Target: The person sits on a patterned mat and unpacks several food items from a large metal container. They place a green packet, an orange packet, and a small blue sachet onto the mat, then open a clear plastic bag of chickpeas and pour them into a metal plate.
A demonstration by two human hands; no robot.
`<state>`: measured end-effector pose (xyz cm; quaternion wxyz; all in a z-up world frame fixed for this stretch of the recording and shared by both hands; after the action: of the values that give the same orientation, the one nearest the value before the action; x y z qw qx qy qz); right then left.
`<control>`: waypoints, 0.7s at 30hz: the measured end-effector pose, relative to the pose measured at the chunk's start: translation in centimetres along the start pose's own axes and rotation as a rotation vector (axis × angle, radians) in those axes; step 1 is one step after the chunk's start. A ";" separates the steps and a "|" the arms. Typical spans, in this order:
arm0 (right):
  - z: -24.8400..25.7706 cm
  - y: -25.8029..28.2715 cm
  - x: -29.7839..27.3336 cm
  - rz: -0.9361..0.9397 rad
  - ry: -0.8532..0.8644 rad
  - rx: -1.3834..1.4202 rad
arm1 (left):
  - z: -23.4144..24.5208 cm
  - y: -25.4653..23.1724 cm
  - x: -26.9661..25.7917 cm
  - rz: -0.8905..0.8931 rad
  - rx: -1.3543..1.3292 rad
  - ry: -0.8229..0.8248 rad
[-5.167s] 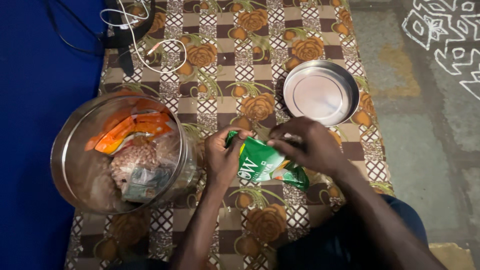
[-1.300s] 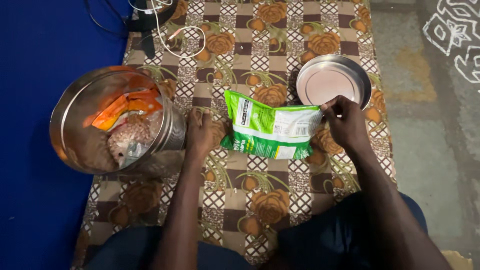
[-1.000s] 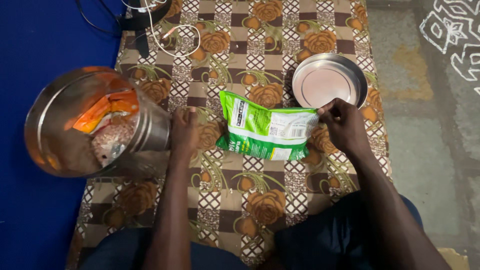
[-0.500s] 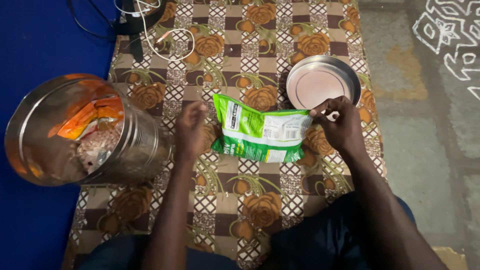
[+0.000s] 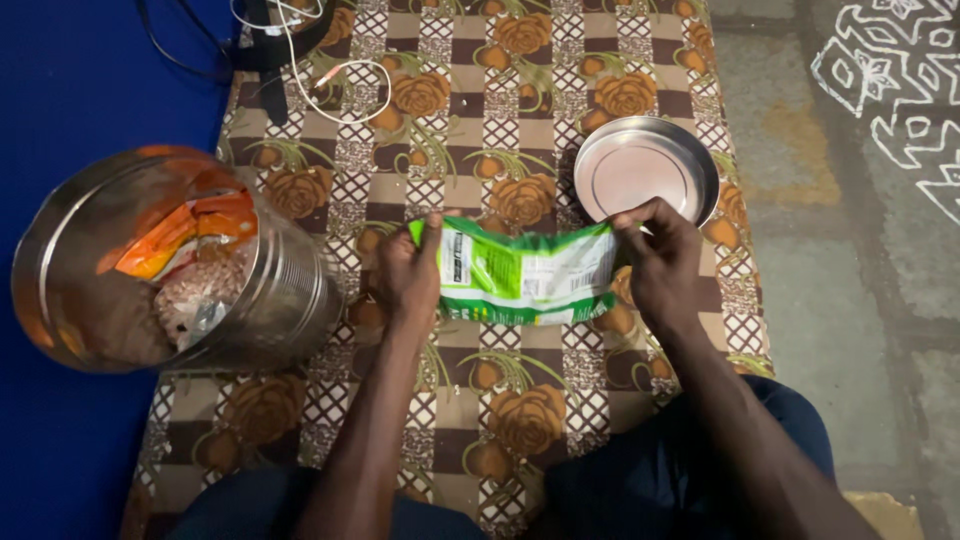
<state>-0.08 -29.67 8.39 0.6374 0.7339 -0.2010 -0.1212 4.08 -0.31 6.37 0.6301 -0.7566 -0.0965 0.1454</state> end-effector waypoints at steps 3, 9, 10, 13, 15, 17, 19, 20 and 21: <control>-0.3 2.3 -0.9 0.042 -0.084 0.057 | 0.6 -1.4 -0.4 -0.190 0.114 -0.122; 0.0 6.0 -1.4 0.258 -0.118 -0.061 | 0.0 -5.9 -1.4 -0.240 0.021 0.015; 0.3 5.8 -1.4 0.270 -0.110 -0.085 | -0.1 -5.9 -1.4 -0.227 0.005 0.013; 0.4 3.0 -0.6 0.191 -0.119 -0.060 | 0.1 -3.3 -0.9 -0.158 0.065 -0.018; -0.1 1.0 -0.2 0.035 -0.078 -0.253 | 0.8 -0.2 0.5 -0.081 0.242 -0.070; -0.5 1.3 -0.4 0.132 -0.010 -0.414 | 1.8 2.9 1.5 -0.111 0.536 -0.100; -2.7 2.7 -1.8 0.478 0.089 -0.524 | 3.0 4.8 1.6 -0.291 0.845 -0.126; -3.8 2.8 -2.4 0.438 0.131 -0.565 | 3.1 5.3 1.4 -0.463 1.000 -0.129; -4.8 2.8 -3.4 0.398 0.174 -0.606 | 3.0 5.6 1.3 -0.636 1.152 -0.129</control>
<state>-1.46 -24.19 11.63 0.8515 0.4660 -0.2400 0.0141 4.04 1.88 0.25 0.9393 -0.2228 -0.2596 0.0255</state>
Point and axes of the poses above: each hand's wrist, its own x-axis towards the middle knuckle, its own z-axis out of the back of the hand, y = z × x, the point moved 3 cm from there along x, towards the middle knuckle, and after that the axes turned 12 degrees about -y, right-handed, at the moved point
